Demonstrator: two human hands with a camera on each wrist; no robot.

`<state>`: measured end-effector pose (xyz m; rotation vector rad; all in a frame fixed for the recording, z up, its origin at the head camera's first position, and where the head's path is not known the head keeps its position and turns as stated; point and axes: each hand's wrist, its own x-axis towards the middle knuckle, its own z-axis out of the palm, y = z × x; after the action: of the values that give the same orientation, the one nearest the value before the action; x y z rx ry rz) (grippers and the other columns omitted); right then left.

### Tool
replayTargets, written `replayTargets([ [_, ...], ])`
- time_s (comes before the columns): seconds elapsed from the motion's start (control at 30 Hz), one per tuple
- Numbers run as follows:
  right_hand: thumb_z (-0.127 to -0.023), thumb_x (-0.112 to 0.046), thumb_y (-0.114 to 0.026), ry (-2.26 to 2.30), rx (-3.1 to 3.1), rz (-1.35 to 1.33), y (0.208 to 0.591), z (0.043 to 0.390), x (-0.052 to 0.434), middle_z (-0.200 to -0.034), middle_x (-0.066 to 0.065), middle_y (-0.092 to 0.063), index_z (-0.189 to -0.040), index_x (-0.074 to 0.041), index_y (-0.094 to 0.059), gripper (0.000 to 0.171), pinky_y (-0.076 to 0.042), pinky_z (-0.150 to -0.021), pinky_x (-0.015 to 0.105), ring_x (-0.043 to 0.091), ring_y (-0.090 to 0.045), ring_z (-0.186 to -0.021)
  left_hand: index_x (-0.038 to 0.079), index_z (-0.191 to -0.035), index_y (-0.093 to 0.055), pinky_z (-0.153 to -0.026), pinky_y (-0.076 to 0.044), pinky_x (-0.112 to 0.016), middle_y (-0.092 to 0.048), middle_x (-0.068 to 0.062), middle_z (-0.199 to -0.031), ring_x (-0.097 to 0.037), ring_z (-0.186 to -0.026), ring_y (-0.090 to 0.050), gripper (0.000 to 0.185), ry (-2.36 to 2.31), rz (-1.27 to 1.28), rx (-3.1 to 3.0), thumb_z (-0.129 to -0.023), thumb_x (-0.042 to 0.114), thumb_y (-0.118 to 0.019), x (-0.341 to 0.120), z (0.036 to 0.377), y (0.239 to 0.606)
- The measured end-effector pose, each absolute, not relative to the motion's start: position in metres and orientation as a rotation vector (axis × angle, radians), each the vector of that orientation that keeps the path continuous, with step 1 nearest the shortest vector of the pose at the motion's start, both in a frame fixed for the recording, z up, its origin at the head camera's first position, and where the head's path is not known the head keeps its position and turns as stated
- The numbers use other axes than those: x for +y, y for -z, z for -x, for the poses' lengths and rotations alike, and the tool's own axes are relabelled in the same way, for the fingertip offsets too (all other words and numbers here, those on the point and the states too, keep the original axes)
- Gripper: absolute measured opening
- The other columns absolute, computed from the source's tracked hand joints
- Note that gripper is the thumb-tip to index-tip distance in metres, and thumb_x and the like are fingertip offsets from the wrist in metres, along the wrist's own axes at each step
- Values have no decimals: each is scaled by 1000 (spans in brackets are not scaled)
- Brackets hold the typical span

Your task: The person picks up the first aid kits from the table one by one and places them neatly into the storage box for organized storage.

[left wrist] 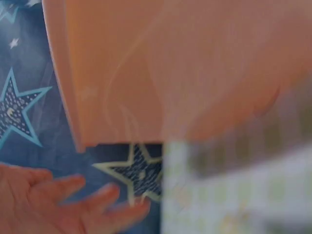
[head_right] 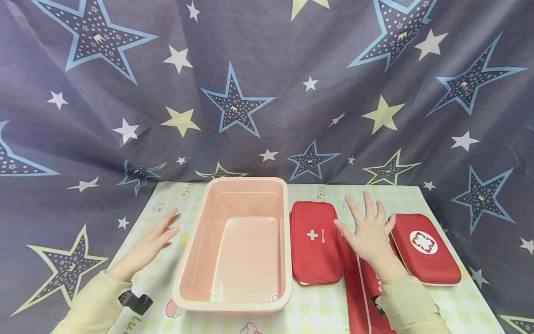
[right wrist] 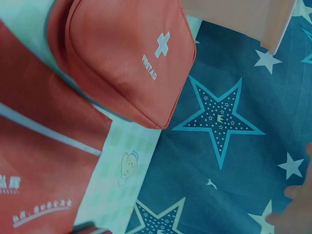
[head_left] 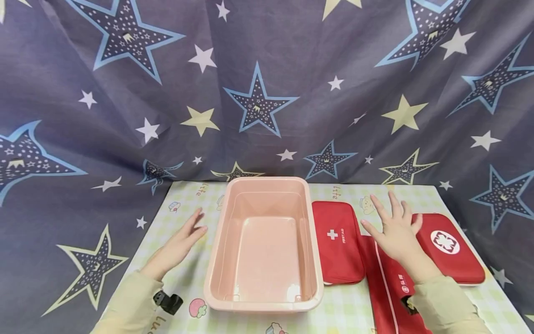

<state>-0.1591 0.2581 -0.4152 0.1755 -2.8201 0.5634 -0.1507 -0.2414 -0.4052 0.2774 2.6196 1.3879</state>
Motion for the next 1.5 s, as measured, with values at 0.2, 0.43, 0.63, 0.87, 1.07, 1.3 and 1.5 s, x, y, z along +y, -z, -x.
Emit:
replayTargets([
  [0.2,-95,-36,-52,-838,-2836,-204,410,162,258,-146,32,-20,-150,-11,-22,67,-29,-94,73,55,-30,-125,6,-152,-1,-93,-49,-50,-7,-23,-156,-43,-138,-23,67,-1752,-230,2029,-101,23,-42,-231,155,420],
  [0.43,-100,-38,-39,-1277,-2905,-127,411,167,264,-145,34,-21,-153,-10,-9,67,-39,-91,64,52,-39,-120,3,-151,-1,-84,-55,-38,-12,-28,-153,-21,-116,-53,73,-1862,-203,1853,-97,14,-49,-226,162,434],
  [0.63,-101,-42,-35,-1634,-2940,-43,421,174,278,-147,35,-10,-152,-12,7,73,-36,-97,66,54,-32,-127,-1,-150,-3,-87,-53,-35,-35,-24,-140,-16,-108,-58,74,-1940,-175,1775,-93,4,-50,-225,165,443],
  [0.87,-100,-39,-39,-1735,-2985,-1,433,180,295,-147,38,-4,-150,-11,15,79,-37,-97,65,55,-28,-127,-5,-148,-6,-91,-52,-36,-49,-6,-128,-16,-109,-58,72,-2000,-186,1704,-93,4,-51,-222,163,445],
  [1.07,-94,-29,-55,-1717,-3003,-41,443,188,300,-146,38,-7,-151,-11,12,90,-46,-92,60,56,-33,-125,-7,-148,-4,-91,-52,-36,-53,0,-123,-13,-107,-59,72,-2026,-202,1667,-95,7,-51,-220,162,446],
  [1.3,-82,-16,-73,-1714,-3057,-121,471,198,299,-142,40,-4,-150,-10,11,109,-53,-68,45,64,-30,-122,-7,-148,-4,-91,-52,-36,-54,4,-118,-13,-105,-60,72,-2027,-191,1673,-96,8,-51,-219,161,446],
  [1.5,-78,-12,-76,-1735,-3045,-145,482,205,291,-142,43,-3,-150,-7,6,110,-50,-59,40,58,-48,-97,-7,-148,-4,-92,-51,-38,-50,-5,-127,-15,-106,-60,72,-2025,-172,1673,-96,8,-51,-220,161,446],
])
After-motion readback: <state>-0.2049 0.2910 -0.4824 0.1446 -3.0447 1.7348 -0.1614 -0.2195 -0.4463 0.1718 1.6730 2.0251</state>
